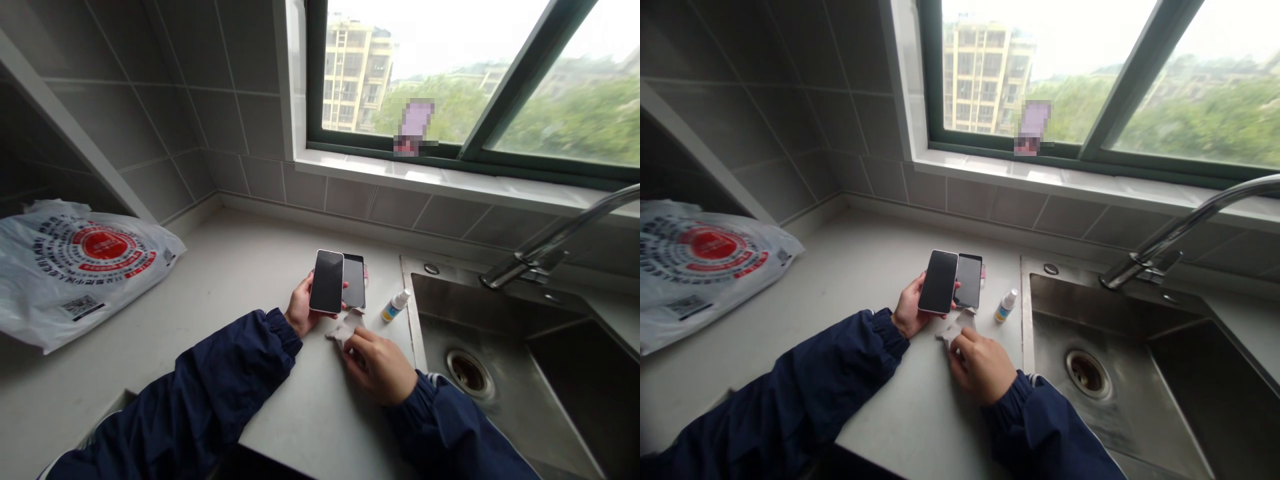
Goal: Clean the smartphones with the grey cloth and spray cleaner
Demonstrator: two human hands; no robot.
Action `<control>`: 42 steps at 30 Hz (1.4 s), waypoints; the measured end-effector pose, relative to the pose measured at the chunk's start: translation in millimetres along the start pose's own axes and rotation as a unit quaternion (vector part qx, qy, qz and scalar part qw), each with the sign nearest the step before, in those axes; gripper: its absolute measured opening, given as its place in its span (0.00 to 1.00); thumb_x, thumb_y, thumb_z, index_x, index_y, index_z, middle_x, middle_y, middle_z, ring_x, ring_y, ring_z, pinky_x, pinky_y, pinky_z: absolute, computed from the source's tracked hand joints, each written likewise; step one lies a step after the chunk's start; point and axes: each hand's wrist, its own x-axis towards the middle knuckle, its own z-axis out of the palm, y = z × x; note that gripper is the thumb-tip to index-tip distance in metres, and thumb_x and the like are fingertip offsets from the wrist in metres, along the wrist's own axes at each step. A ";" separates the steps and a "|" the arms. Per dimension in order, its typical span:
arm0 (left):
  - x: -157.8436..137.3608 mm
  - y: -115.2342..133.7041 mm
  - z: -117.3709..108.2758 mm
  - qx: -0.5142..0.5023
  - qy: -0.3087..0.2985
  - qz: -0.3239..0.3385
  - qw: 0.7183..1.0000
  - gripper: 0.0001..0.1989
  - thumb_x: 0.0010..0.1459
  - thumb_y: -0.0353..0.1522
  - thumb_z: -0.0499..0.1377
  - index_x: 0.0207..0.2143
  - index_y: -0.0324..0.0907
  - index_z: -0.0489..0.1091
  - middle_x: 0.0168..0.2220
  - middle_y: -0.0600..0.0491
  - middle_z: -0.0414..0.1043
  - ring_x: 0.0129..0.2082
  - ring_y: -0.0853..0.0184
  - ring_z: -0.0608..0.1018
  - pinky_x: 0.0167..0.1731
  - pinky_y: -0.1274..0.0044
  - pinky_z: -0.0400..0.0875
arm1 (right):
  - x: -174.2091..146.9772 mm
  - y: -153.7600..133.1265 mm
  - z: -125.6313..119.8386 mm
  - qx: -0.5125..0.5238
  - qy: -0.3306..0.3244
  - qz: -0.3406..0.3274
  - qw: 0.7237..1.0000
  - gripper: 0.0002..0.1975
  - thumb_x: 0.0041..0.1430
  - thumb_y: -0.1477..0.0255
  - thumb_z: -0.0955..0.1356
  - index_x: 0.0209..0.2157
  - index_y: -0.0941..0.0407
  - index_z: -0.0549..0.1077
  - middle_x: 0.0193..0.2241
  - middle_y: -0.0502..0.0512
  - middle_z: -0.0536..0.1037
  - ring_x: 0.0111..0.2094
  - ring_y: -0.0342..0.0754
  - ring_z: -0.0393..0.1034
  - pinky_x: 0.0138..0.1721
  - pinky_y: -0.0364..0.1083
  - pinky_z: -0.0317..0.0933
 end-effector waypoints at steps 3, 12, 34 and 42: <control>0.3 0.3 0.5 0.001 -0.002 -0.001 1.000 0.31 0.66 0.48 0.46 0.62 0.36 0.64 0.55 0.33 0.72 0.31 0.56 0.82 0.17 0.73 0.73 | 0.2 0.2 -3.5 0.035 0.045 -0.003 0.998 0.03 0.62 0.75 0.64 0.34 0.53 0.69 0.36 0.54 0.73 0.27 0.44 0.69 0.30 0.44 0.63; -0.5 3.1 5.5 0.001 0.003 -0.008 1.000 0.30 0.66 0.46 0.45 0.60 0.35 0.65 0.53 0.33 0.74 0.29 0.57 0.82 0.18 0.72 0.74 | 1.1 -0.8 -8.2 0.207 0.189 0.081 0.956 0.06 0.62 0.70 0.66 0.31 0.53 0.67 0.26 0.50 0.70 0.25 0.44 0.68 0.26 0.42 0.66; -0.8 2.6 4.6 0.002 0.026 0.001 1.000 0.28 0.67 0.46 0.45 0.57 0.35 0.68 0.48 0.36 0.77 0.28 0.57 0.82 0.30 0.69 0.76 | 6.8 18.5 -4.9 0.540 0.281 0.176 0.774 0.12 0.53 0.63 0.74 0.36 0.54 0.72 0.31 0.53 0.80 0.28 0.47 0.74 0.28 0.44 0.67; -0.7 4.3 1.4 -0.002 0.037 -0.008 0.999 0.28 0.66 0.46 0.45 0.57 0.37 0.68 0.51 0.36 0.76 0.28 0.56 0.82 0.18 0.71 0.74 | 12.7 0.8 -42.6 0.454 0.379 0.171 0.788 0.13 0.55 0.65 0.74 0.40 0.54 0.73 0.32 0.52 0.79 0.30 0.46 0.74 0.28 0.42 0.66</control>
